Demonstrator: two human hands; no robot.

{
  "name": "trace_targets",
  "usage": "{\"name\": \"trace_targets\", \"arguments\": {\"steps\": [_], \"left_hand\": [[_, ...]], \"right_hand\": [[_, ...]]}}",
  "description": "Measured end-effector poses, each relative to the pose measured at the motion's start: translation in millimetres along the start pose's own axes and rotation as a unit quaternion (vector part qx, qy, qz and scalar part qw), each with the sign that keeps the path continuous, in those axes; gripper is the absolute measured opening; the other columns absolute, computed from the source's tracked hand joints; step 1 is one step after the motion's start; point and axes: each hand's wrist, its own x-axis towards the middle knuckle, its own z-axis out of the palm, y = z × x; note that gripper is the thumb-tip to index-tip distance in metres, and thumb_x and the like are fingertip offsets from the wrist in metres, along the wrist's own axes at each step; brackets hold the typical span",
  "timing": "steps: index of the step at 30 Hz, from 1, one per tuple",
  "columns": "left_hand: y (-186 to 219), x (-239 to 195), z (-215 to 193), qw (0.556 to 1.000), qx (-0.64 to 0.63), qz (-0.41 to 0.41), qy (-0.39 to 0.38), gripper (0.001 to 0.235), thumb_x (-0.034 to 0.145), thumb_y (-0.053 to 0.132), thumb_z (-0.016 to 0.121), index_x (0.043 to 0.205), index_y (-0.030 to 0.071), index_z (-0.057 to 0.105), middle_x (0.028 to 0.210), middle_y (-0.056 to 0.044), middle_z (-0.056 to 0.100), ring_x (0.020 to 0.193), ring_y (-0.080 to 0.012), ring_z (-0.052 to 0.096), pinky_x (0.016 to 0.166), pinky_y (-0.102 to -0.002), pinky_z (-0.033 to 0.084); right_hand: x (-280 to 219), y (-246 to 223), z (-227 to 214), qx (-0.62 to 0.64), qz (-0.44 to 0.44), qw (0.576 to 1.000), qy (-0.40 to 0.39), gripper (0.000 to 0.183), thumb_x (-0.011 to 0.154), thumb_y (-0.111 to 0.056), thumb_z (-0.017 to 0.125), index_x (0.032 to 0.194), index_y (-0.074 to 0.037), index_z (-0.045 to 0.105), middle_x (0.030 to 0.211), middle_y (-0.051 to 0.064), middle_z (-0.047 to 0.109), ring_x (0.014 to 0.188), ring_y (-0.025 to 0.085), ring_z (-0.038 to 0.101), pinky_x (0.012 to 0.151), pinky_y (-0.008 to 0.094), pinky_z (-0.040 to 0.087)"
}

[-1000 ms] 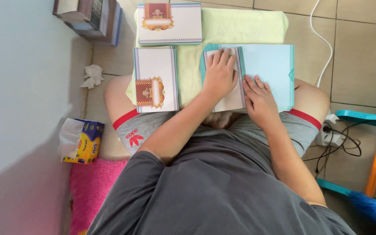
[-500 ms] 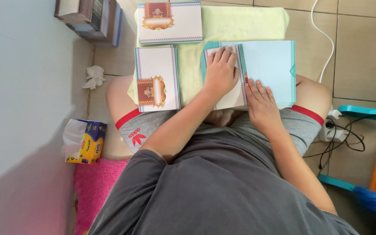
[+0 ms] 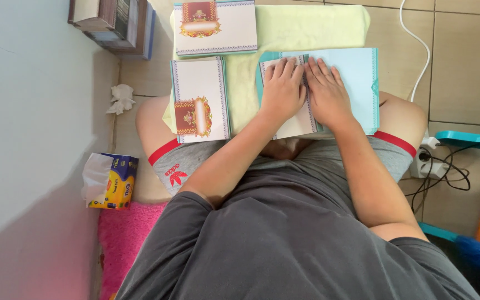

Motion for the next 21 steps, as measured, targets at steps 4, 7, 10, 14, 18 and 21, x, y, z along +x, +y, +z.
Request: {"name": "trace_targets", "arguments": {"steps": [4,7,10,14,18,21], "left_hand": [[-2,-2,4,1.0,0.002,-0.008,-0.003,0.036,0.081,0.016,0.067,0.113,0.0,0.062,0.128,-0.02,0.06,0.125,-0.0375,0.055,0.107,-0.048,0.04],[-1,-2,2,1.0,-0.003,-0.011,0.006,0.036,0.08,0.013,0.066,0.113,0.0,0.06,0.126,-0.021,0.059,0.125,-0.0389,0.054,0.106,-0.048,0.04],[0,-3,3,1.0,0.003,-0.009,0.001,0.037,0.081,0.015,0.067,0.113,0.0,0.059,0.129,-0.022,0.058,0.126,-0.0414,0.053,0.107,-0.05,0.039],[-2,-1,2,1.0,0.027,-0.002,-0.01,0.039,0.083,0.02,0.067,0.115,0.0,0.06,0.132,-0.023,0.058,0.124,-0.0411,0.053,0.106,-0.05,0.039],[-4,-3,8,0.999,0.03,-0.004,-0.021,0.047,0.085,0.024,0.068,0.125,0.0,0.057,0.136,-0.023,0.057,0.126,-0.0415,0.053,0.108,-0.051,0.039],[-6,-2,9,1.0,0.012,-0.011,0.001,0.039,0.085,0.021,0.066,0.117,-0.001,0.059,0.133,-0.023,0.06,0.125,-0.0412,0.055,0.106,-0.051,0.04]], "right_hand": [[-47,-18,-5,-0.027,0.007,0.999,0.025,0.049,0.103,-0.009,0.047,0.15,0.004,0.051,0.16,0.016,0.048,0.151,0.033,0.039,0.122,0.047,0.028],[-68,-24,-8,-0.016,0.009,1.0,0.022,0.051,0.102,-0.009,0.048,0.151,0.003,0.049,0.162,0.015,0.046,0.151,0.034,0.039,0.122,0.048,0.028],[-64,-21,-7,-0.007,0.018,1.0,0.002,0.052,0.101,-0.009,0.047,0.152,0.002,0.048,0.162,0.015,0.045,0.151,0.035,0.038,0.122,0.049,0.027],[-23,-7,5,-0.017,0.02,1.0,-0.006,0.049,0.104,-0.01,0.045,0.151,0.004,0.049,0.16,0.018,0.047,0.151,0.035,0.037,0.121,0.051,0.026],[16,6,14,-0.01,0.04,0.999,-0.026,0.054,0.105,-0.018,0.044,0.156,-0.001,0.045,0.162,0.015,0.043,0.152,0.035,0.031,0.122,0.051,0.018],[20,7,16,-0.018,0.046,0.999,-0.001,0.056,0.1,-0.013,0.05,0.154,0.002,0.047,0.164,0.016,0.041,0.153,0.034,0.029,0.122,0.051,0.017]]}}
